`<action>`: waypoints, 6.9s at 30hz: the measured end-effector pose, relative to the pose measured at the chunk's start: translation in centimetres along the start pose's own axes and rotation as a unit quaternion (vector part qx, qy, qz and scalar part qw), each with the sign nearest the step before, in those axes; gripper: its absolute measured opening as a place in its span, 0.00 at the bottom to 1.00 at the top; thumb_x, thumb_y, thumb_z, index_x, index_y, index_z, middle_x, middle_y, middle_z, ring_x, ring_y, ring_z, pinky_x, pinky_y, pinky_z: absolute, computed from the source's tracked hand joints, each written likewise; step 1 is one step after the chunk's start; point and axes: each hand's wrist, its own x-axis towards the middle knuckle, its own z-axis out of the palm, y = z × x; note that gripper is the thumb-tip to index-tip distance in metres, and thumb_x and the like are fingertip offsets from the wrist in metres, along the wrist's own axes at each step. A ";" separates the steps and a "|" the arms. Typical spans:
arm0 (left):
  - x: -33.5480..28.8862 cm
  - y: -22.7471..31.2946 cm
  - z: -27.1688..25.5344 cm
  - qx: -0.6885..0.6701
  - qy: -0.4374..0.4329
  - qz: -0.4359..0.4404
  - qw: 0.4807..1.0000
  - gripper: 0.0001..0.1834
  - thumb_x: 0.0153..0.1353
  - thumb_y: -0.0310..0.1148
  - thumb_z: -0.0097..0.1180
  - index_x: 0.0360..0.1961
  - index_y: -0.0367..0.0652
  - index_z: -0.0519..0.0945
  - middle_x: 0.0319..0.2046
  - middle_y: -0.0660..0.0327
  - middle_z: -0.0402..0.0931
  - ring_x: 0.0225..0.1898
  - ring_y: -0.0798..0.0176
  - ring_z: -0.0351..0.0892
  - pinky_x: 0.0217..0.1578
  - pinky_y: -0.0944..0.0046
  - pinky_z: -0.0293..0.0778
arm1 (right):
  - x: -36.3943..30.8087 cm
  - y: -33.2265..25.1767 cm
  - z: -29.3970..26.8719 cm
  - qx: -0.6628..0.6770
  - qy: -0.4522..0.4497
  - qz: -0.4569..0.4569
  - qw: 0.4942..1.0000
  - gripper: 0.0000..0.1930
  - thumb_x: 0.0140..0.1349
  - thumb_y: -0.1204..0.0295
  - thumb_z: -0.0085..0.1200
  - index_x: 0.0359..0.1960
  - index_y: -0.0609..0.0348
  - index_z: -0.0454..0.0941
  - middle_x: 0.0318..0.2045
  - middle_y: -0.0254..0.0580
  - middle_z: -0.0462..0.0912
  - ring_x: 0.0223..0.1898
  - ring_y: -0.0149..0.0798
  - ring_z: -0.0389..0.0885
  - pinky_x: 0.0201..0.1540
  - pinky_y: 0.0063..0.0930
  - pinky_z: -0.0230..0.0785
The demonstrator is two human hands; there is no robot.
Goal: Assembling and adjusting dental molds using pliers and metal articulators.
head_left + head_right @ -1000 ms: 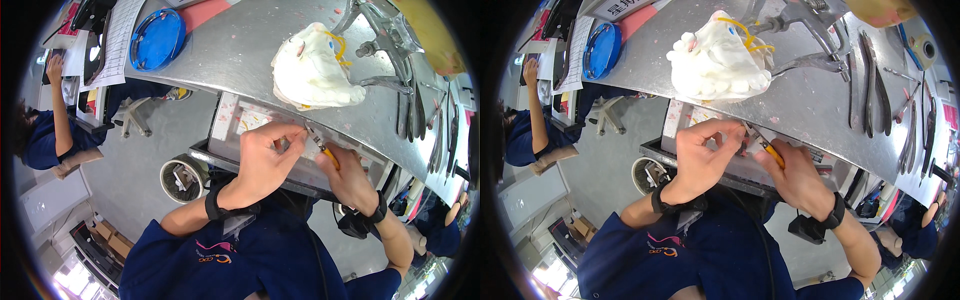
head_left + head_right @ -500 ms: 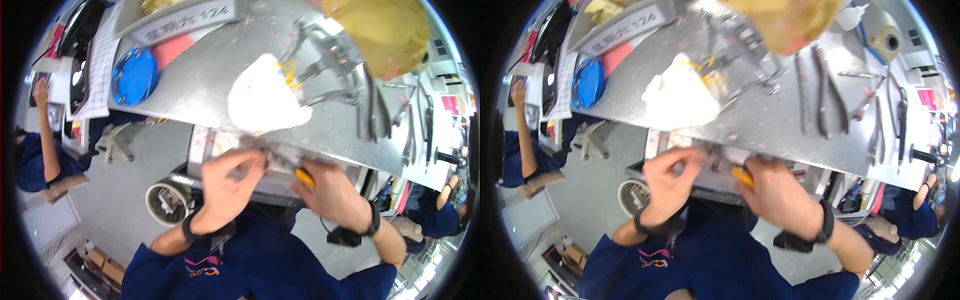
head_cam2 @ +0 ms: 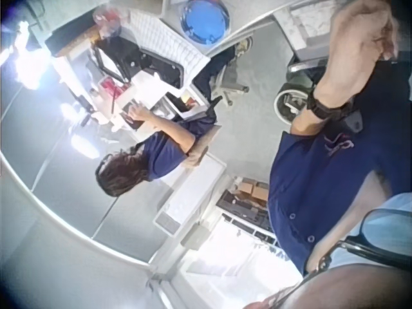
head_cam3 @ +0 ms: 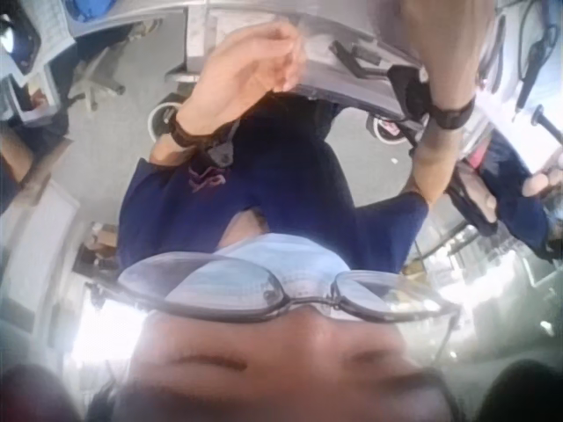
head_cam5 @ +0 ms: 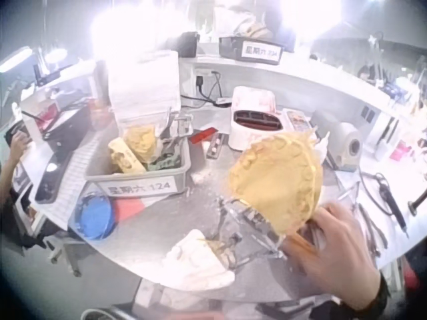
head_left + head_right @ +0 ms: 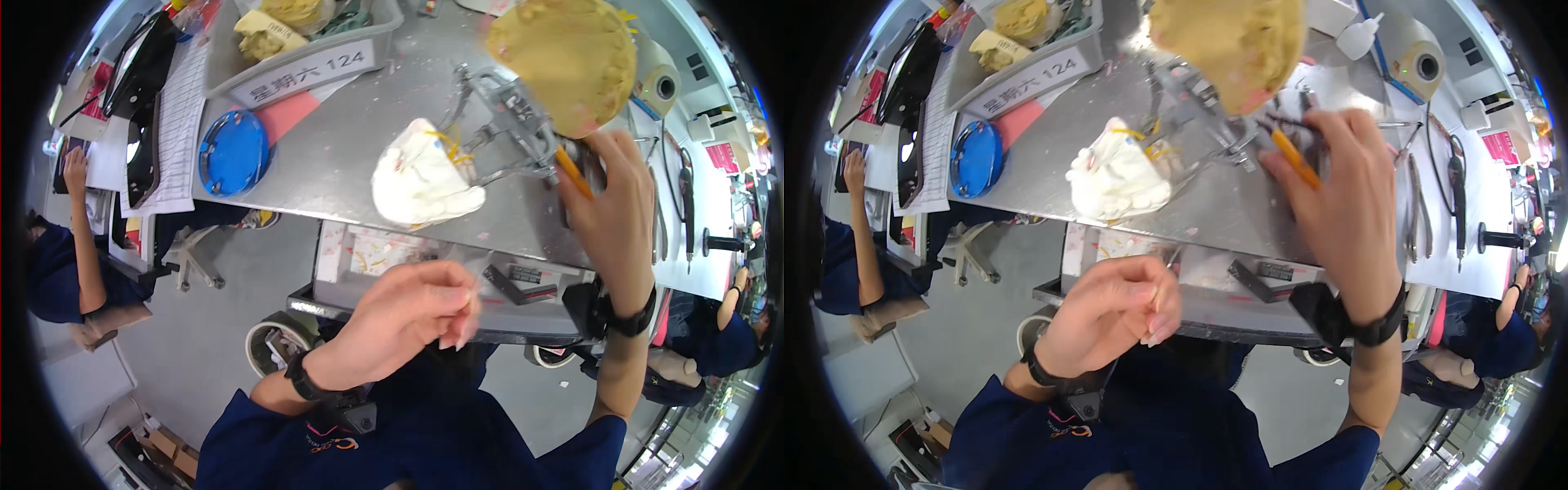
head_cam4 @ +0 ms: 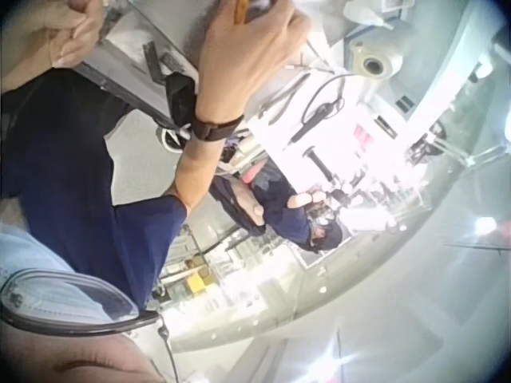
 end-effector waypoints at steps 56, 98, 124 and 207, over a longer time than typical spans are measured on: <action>3.1 5.0 -3.3 0.579 0.035 0.515 0.631 0.15 0.43 0.18 0.67 0.36 0.30 0.83 0.54 0.35 0.70 0.61 0.35 0.67 0.59 0.42 0.66 | -2.4 -6.4 4.3 0.392 0.052 -0.105 0.913 0.10 0.55 0.88 0.59 0.40 0.71 0.77 0.35 0.47 0.81 0.35 0.34 0.81 0.39 0.22 0.73; 3.1 5.6 -3.7 0.598 0.025 0.506 0.622 0.15 0.43 0.23 0.70 0.35 0.30 0.84 0.52 0.36 0.72 0.58 0.32 0.70 0.54 0.43 0.72 | -2.4 -6.1 4.3 0.392 0.044 -0.099 0.914 0.11 0.53 0.87 0.59 0.40 0.71 0.77 0.32 0.49 0.83 0.33 0.36 0.80 0.34 0.21 0.71; 2.8 5.6 -3.3 0.583 0.039 0.494 0.644 0.15 0.41 0.19 0.67 0.34 0.30 0.83 0.51 0.36 0.73 0.57 0.36 0.71 0.54 0.44 0.70 | -2.2 -6.6 4.2 0.389 0.034 -0.071 0.918 0.10 0.54 0.84 0.61 0.39 0.70 0.79 0.32 0.47 0.83 0.31 0.33 0.78 0.33 0.20 0.70; 3.3 3.1 -1.5 0.556 0.132 0.518 0.636 0.12 0.42 0.17 0.65 0.32 0.32 0.82 0.47 0.45 0.76 0.52 0.46 0.75 0.51 0.52 0.71 | 0.8 4.3 -2.0 0.041 -0.108 0.153 0.981 0.11 0.52 0.74 0.59 0.30 0.73 0.74 0.19 0.46 0.76 0.22 0.36 0.74 0.29 0.30 0.67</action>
